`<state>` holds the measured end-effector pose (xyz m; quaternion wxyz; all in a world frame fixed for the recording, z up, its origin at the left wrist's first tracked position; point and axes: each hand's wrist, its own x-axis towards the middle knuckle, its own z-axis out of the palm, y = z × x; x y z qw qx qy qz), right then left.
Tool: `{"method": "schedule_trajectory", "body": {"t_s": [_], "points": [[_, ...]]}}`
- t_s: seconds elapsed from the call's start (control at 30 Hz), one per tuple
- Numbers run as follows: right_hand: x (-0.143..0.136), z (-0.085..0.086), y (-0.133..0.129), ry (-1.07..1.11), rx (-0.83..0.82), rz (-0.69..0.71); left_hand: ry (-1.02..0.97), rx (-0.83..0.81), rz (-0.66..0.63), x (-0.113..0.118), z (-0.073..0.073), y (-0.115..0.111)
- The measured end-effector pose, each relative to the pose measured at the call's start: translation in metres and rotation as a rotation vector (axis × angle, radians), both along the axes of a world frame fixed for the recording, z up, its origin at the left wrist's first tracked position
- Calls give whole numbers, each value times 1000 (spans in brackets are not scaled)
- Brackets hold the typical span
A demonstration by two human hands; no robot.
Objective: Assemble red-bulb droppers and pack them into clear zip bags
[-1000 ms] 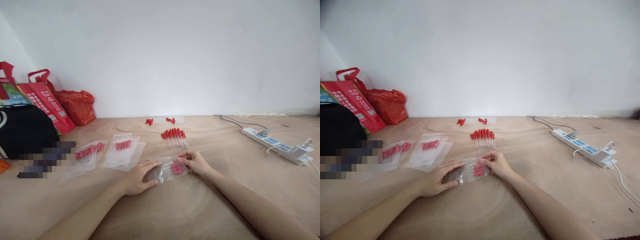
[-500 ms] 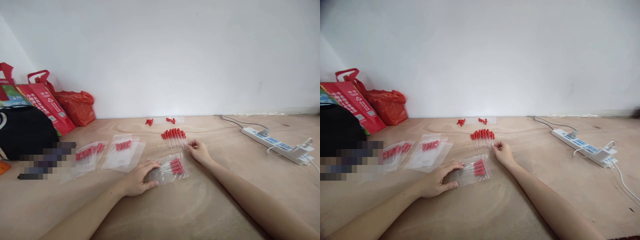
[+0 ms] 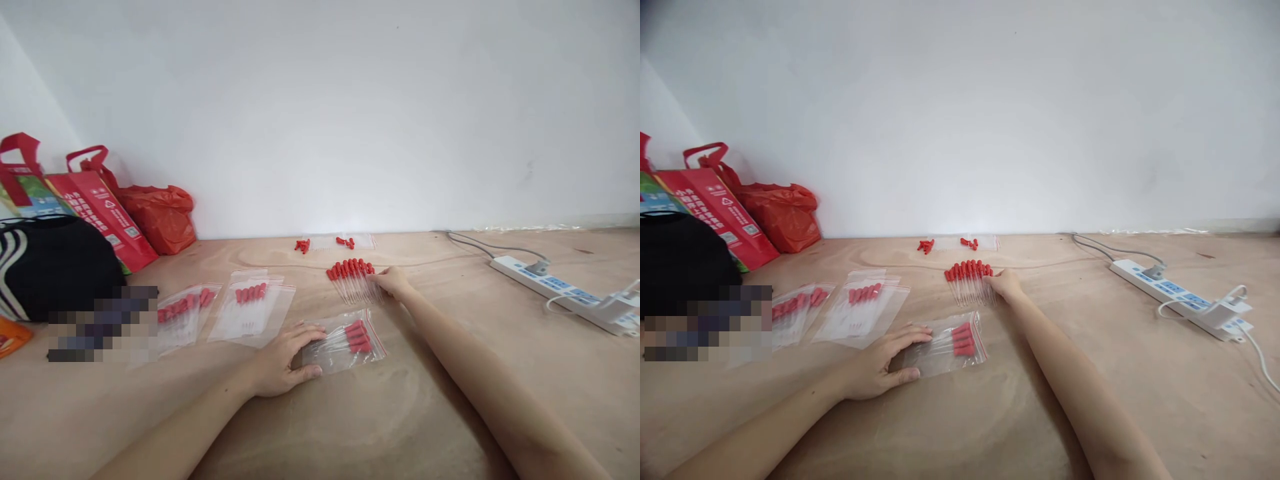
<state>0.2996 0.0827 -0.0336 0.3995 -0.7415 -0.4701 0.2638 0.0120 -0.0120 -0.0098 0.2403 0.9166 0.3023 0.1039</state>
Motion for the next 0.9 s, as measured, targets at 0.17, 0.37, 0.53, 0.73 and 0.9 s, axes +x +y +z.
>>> {"method": "schedule_trajectory", "body": {"t_s": [0.17,0.37,0.53,0.73,0.9], "points": [[1,1,5,132,-4,26,20,4,3,1,2,-1],[3,8,-12,336,118,143,12,7,-2,1,2,0],[5,10,-58,473,247,183,12,9,5,1,0,0],[-5,-1,-106,700,304,213,25,3,5,1,0,1],[-15,-6,-106,709,434,108,26,14,-2,1,0,1]]}}
